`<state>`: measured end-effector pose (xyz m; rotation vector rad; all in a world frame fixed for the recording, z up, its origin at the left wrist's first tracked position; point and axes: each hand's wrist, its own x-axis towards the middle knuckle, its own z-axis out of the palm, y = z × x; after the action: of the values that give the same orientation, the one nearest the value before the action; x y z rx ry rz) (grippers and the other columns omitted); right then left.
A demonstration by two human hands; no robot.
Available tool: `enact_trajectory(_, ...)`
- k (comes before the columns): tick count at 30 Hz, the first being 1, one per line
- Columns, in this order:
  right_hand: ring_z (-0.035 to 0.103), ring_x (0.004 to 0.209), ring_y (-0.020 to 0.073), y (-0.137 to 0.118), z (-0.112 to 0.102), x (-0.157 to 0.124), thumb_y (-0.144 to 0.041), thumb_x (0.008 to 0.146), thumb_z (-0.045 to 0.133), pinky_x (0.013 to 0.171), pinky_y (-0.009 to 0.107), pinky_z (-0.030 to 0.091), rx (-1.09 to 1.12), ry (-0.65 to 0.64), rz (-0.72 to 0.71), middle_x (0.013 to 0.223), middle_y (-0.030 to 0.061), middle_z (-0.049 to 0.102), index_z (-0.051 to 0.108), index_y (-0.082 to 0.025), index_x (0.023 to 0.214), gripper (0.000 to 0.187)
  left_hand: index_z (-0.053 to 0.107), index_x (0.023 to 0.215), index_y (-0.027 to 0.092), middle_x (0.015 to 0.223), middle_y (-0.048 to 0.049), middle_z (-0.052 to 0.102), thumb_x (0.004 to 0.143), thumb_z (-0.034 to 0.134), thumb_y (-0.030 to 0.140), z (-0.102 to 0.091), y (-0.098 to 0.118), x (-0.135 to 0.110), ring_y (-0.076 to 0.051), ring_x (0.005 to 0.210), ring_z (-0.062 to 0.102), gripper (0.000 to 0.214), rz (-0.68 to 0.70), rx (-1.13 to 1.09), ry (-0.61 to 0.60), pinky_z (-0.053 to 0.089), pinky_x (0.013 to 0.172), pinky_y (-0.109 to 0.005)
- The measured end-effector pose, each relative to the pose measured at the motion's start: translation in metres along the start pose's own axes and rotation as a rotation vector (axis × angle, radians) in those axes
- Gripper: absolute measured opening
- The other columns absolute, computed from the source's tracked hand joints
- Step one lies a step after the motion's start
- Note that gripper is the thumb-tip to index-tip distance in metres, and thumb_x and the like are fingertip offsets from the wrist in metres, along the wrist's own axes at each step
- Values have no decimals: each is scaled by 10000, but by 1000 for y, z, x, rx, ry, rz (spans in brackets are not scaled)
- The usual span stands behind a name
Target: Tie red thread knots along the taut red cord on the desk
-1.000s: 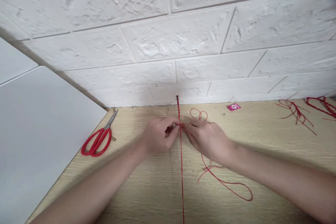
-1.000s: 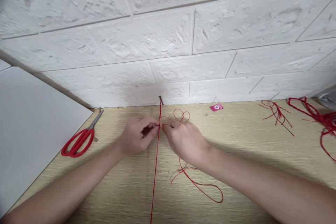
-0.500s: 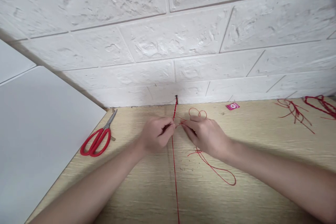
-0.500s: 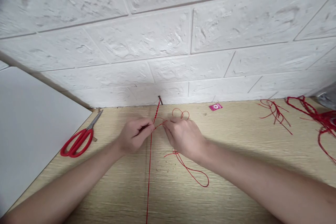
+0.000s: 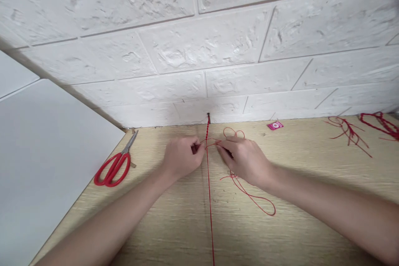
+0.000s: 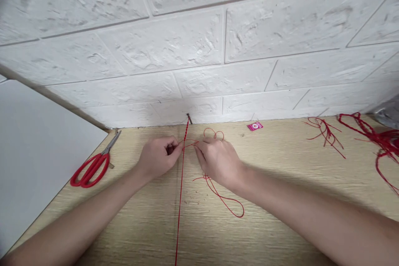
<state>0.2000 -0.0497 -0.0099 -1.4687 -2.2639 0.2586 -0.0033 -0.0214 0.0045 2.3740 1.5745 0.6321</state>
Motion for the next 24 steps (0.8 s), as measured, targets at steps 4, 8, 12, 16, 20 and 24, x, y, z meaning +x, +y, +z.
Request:
enact_trajectory(4,590,734,145,1,-1,0,-239,995,497,616,279,341,80,0,-44,812,20,678,701,-201,842,257,580,652,190,586,29,603,823,636,321,-2,1,0,-120,537,509,223,27,-28,-57,321,533,-255)
enact_trajectory(8,574,721,139,1,0,1,-229,985,513,610,273,329,79,-5,-50,792,15,665,696,-199,825,245,630,751,200,630,33,615,809,665,301,-2,-1,0,-123,578,539,121,50,-71,-99,359,544,-250)
enact_trajectory(12,570,707,133,2,1,1,-235,990,508,604,272,324,81,1,-63,835,10,681,709,-213,872,234,692,938,209,669,24,612,802,691,294,0,-4,0,-133,615,552,161,105,-82,-94,396,569,-258)
enact_trajectory(16,594,750,141,3,1,1,-249,1000,500,617,270,335,103,-10,-64,893,11,701,724,-233,948,231,724,992,211,671,17,594,840,676,281,2,-6,1,-134,635,553,174,186,-115,-84,411,584,-260)
enact_trajectory(20,585,739,145,3,0,2,-265,1002,501,609,273,327,103,-7,-57,880,13,699,727,-233,947,235,749,945,217,674,9,599,906,608,247,4,-7,1,-125,641,549,149,249,-183,-69,416,591,-253)
enact_trajectory(24,572,718,141,2,0,2,-283,1008,496,607,273,325,110,-5,-53,846,5,689,721,-233,912,249,725,879,204,696,11,627,906,596,236,3,-5,0,-117,637,549,135,201,-201,-77,412,592,-252)
